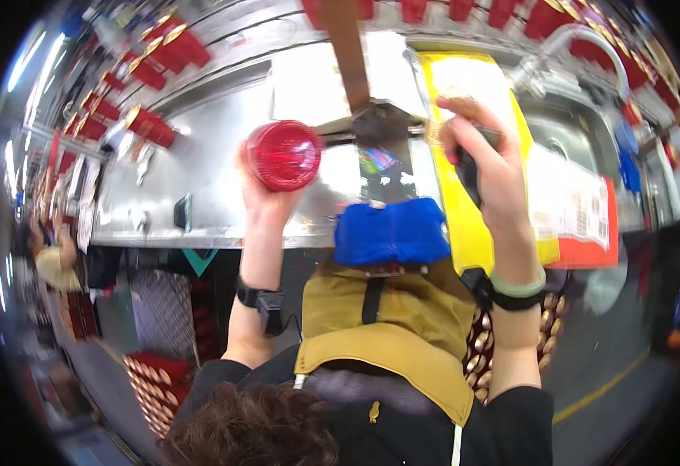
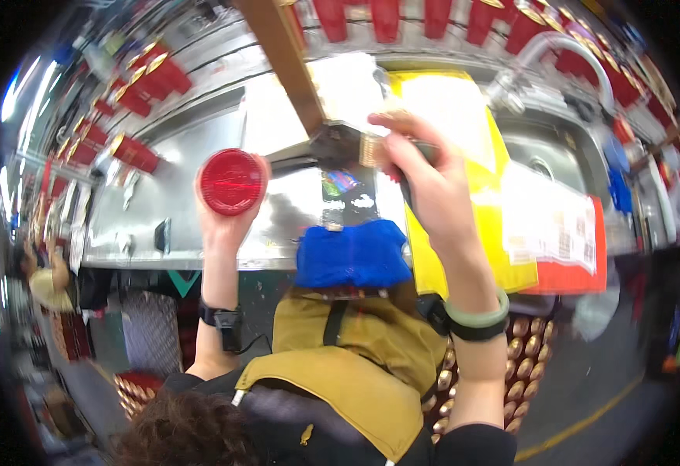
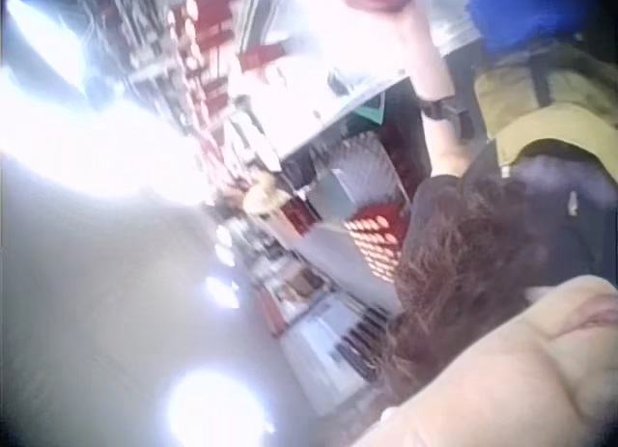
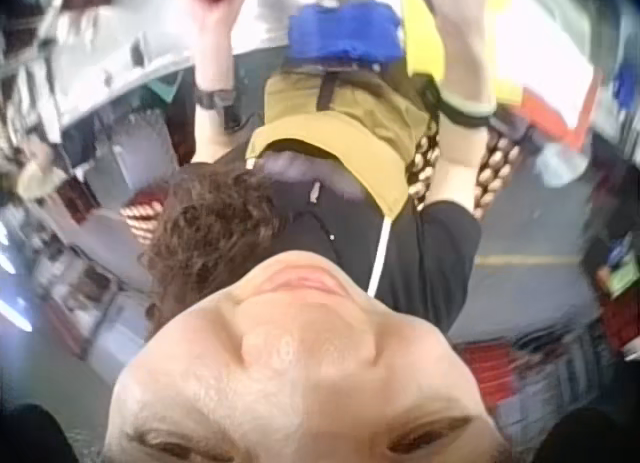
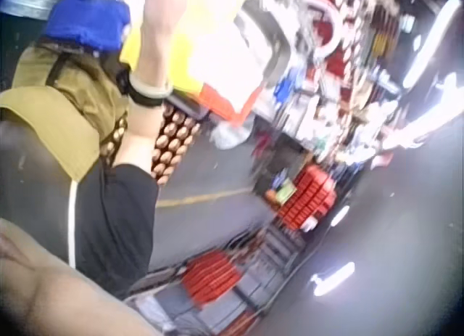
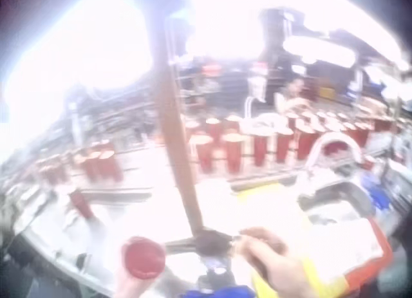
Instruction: The worker is applying decorative labels and polishing the surface of red and gold liquor bottles on an assembly line.
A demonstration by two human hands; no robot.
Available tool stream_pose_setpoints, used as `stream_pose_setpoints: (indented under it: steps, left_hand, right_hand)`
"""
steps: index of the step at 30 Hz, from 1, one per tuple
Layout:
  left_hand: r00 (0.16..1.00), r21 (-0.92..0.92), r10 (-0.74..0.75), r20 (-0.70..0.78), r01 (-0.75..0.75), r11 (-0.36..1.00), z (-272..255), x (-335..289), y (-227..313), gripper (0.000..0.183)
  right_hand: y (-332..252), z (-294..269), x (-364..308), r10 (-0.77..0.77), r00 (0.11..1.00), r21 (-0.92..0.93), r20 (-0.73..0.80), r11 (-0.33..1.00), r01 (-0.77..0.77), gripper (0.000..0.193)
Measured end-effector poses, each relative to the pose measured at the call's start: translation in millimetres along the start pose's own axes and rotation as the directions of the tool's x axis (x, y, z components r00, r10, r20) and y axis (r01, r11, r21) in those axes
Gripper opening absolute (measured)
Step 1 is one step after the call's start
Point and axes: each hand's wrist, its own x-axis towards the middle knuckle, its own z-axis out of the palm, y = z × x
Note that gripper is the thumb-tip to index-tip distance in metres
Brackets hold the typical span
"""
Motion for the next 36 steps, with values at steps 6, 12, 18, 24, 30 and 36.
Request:
stream_pose_setpoints:
  steps: [6,12,18,24,30,36]
  left_hand:
    - [0.990,0.083,0.128,-0.051,-0.123,0.989,5,-6,-1,0.052]
    - [0.946,0.235,0.281,-0.164,-0.239,0.942,23,-6,2,0.055]
    - [0.871,0.850,0.373,0.319,-0.437,0.294,4,-18,-1,0.066]
    - [0.794,0.875,0.376,0.478,-0.467,-0.127,-17,-19,-14,0.071]
    - [0.624,0.822,0.575,0.530,-0.545,-0.167,-39,-32,-44,0.094]
    - [0.642,0.781,0.449,0.621,-0.462,-0.420,-30,-43,-27,0.107]
  right_hand:
    - [-20,10,7,0.013,0.999,-0.131,-0.032,0.991,-0.018,0.033]
    - [-20,27,16,0.051,0.998,-0.140,-0.040,0.988,-0.056,0.038]
    - [-8,28,9,0.041,0.998,-0.175,-0.051,0.983,-0.050,0.036]
    - [-9,47,9,0.116,0.992,-0.201,-0.048,0.972,-0.124,0.045]
    - [-8,63,14,0.054,0.998,-0.184,-0.037,0.981,-0.060,0.052]
    - [-6,59,14,0.025,0.998,-0.214,-0.060,0.976,-0.037,0.045]
